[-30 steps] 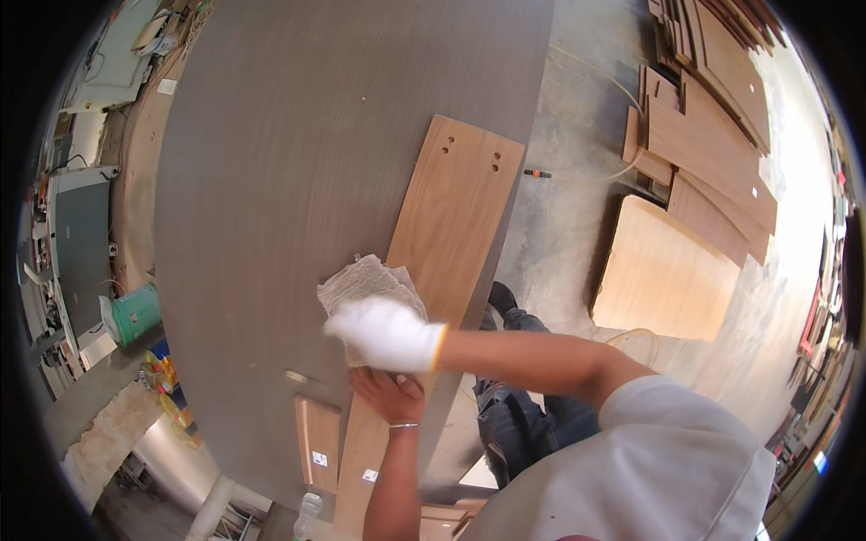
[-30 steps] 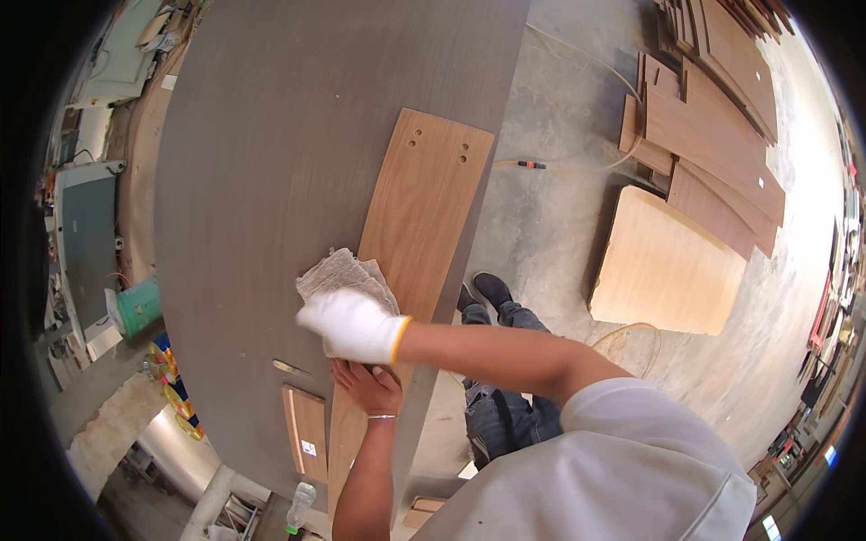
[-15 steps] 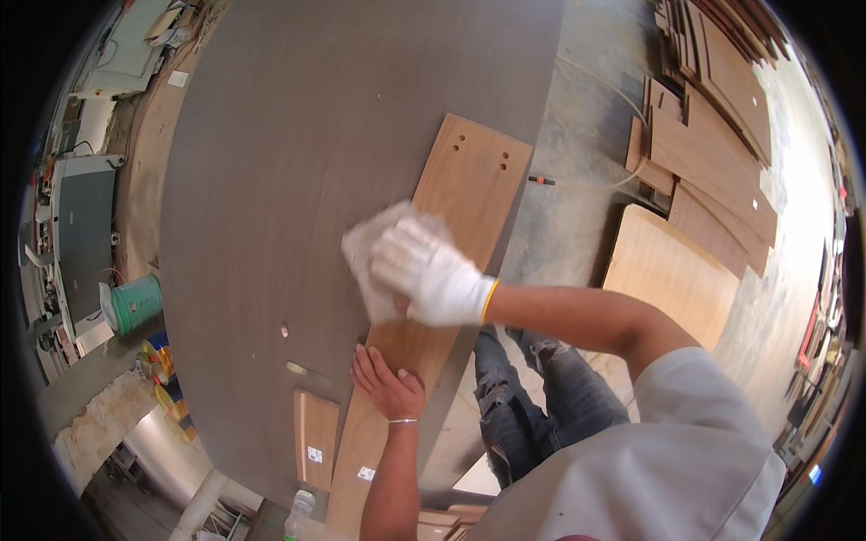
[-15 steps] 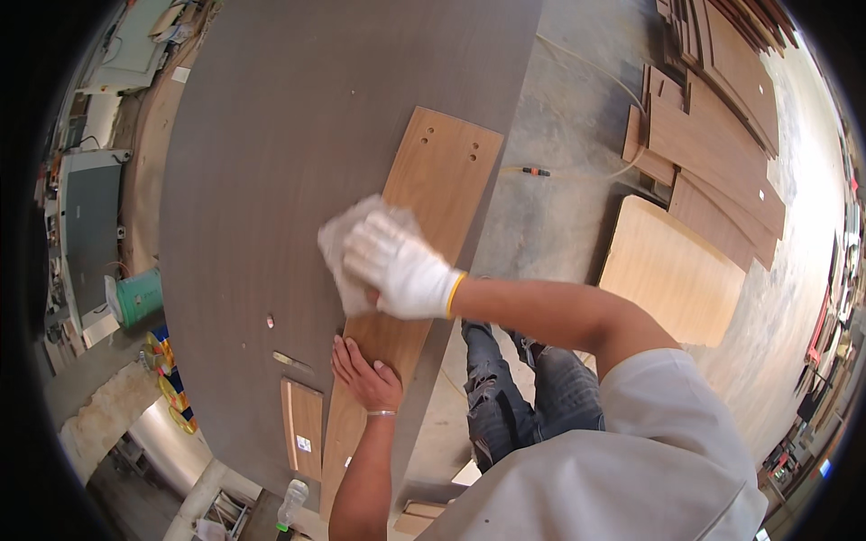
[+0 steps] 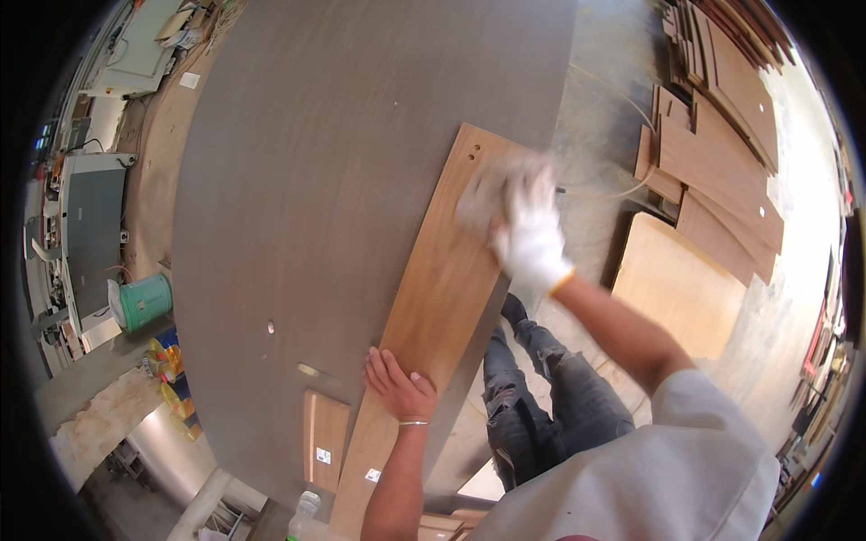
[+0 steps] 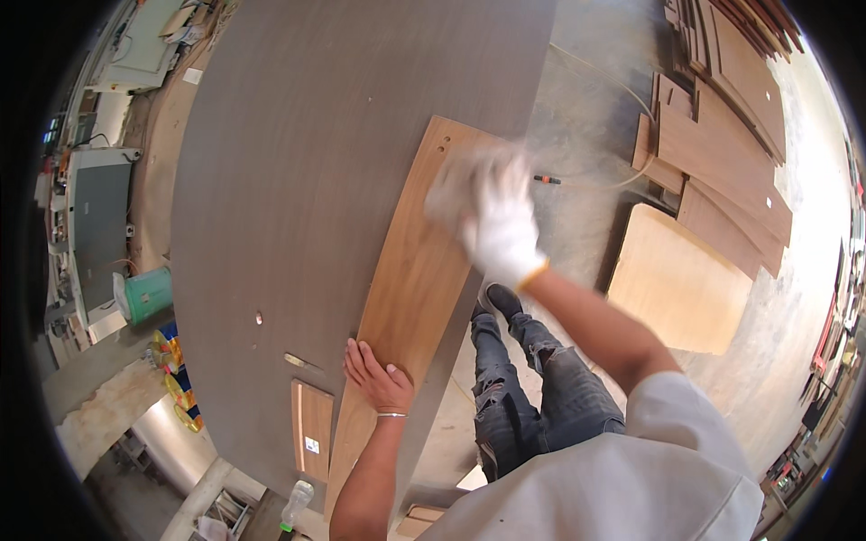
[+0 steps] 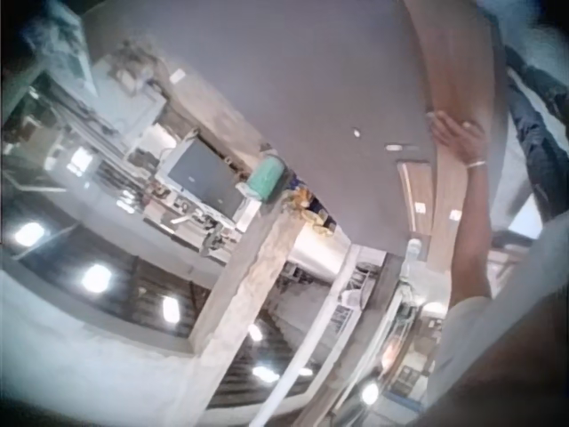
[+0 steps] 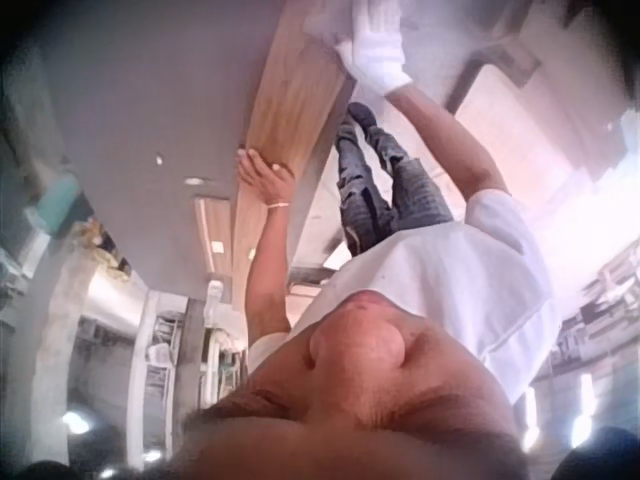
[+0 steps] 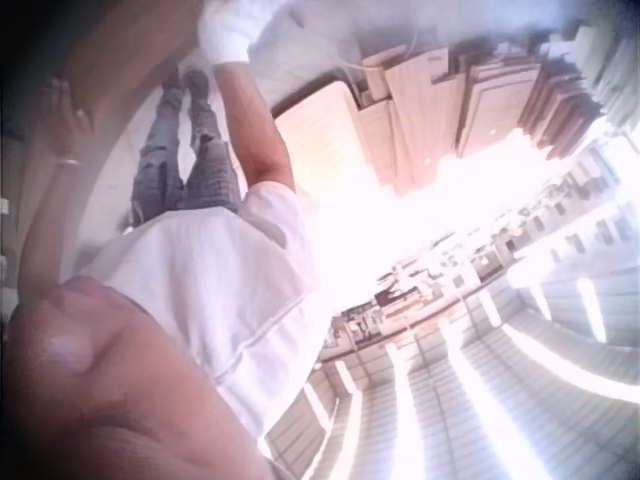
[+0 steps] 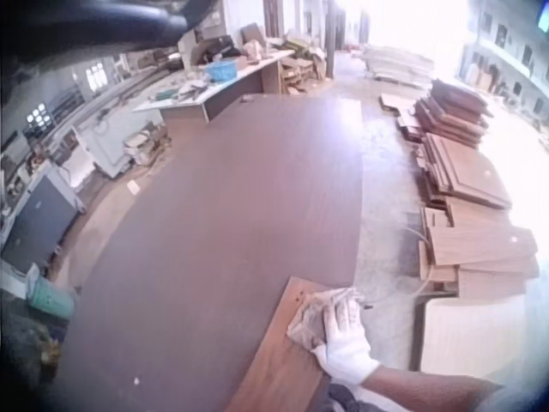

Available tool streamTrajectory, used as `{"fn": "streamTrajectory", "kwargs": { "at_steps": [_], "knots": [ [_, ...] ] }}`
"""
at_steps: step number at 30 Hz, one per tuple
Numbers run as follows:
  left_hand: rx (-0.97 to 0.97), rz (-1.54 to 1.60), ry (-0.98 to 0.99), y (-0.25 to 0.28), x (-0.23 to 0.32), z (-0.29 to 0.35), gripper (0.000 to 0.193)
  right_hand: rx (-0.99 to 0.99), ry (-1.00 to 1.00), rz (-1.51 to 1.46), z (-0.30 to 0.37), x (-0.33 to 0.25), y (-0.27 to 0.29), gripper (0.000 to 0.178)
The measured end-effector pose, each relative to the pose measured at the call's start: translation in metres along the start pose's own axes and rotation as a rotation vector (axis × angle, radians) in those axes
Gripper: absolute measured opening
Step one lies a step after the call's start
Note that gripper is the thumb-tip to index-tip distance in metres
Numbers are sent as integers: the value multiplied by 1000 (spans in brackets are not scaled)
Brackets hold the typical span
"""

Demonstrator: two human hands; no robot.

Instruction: The person wipes multiple wooden panels on a workbench with a cloth. They pick up panels from a stack, wipe each one, and place them back. The person also uses a small tool to scrape or clean the edges of the panels.

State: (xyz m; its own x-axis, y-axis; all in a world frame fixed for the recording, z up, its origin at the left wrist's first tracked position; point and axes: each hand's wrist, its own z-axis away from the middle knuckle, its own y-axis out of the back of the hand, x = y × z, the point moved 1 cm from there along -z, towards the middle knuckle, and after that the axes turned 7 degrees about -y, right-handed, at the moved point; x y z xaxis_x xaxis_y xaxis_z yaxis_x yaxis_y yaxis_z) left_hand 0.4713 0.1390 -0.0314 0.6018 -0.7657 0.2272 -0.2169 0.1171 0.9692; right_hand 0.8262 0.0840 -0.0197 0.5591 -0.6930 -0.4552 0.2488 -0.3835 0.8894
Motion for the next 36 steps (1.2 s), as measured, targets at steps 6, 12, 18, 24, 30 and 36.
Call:
{"fn": "streamTrajectory", "kwargs": {
  "at_steps": [6, 12, 18, 24, 30, 36],
  "knots": [
    [-20, -20, 11, 2, -3, 3, 63, 41, -80, 113, -12, 23, -4, 80],
    [-35, -14, 22, 5, -7, 7, 67, 134, 81, 215, -50, 21, 11, 72],
    [-44, 35, 22, 1, -1, 0, 68, 74, 168, 320, -113, 21, -2, 62],
    [-86, 20, 68, 8, -6, 8, 71, -74, 420, 123, -95, -76, -10, 42],
    [-11, 99, 87, -7, 0, 6, 72, -564, 877, -304, 84, -121, -32, 57],
    [-60, 93, 106, 6, -6, 8, 71, -298, 656, -3, 24, -92, -7, 58]
  ]
}}
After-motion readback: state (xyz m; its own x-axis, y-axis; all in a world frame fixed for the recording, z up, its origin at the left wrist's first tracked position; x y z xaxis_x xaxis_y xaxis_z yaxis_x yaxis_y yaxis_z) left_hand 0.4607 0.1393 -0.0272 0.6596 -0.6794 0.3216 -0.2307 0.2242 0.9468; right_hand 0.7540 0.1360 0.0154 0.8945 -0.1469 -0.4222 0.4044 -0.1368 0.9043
